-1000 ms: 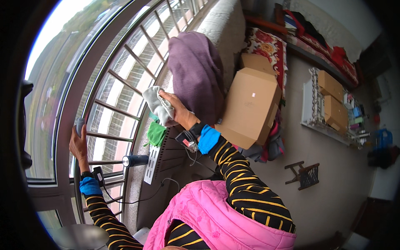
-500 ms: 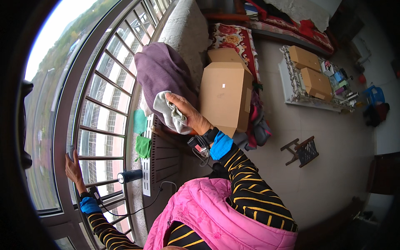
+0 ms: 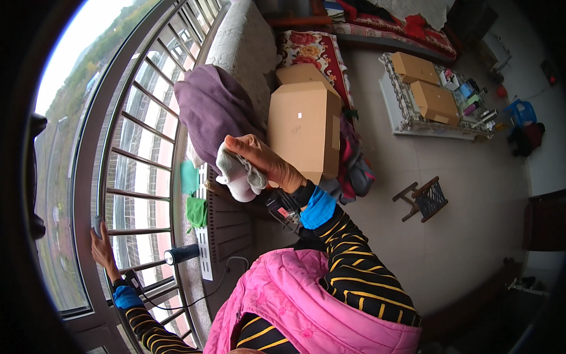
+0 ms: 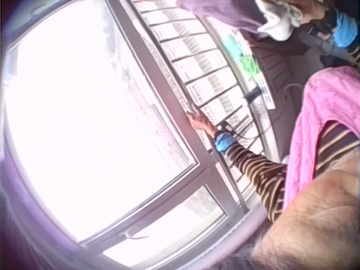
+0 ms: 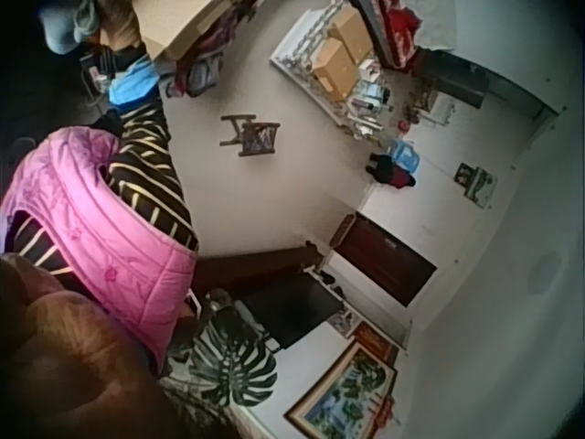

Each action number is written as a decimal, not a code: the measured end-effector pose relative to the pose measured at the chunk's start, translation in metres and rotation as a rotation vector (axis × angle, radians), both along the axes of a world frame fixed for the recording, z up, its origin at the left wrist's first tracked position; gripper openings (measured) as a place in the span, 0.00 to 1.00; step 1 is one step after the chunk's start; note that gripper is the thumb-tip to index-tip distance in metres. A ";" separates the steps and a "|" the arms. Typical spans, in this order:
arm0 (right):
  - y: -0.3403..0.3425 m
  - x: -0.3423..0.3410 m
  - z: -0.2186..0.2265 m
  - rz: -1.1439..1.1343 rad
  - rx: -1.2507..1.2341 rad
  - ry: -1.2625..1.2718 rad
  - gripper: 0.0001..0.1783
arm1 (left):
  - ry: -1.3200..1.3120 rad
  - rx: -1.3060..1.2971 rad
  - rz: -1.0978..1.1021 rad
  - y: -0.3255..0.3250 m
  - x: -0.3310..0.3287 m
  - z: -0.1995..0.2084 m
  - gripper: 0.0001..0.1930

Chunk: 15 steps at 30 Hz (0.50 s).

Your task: The person wipes the window frame and glass with cloths, then moves to a nearby sofa to wipe its armrest. They open a cardboard box on the sofa and remove a small black plastic case.

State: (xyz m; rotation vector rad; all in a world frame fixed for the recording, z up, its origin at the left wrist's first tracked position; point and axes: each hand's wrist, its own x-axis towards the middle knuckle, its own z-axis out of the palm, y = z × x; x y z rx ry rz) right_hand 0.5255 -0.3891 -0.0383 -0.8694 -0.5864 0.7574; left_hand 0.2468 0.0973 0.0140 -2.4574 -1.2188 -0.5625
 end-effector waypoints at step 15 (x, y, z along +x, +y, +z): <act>0.009 -0.025 0.047 0.013 0.146 -0.721 0.14 | -0.037 0.023 -0.019 0.005 -0.001 -0.005 0.36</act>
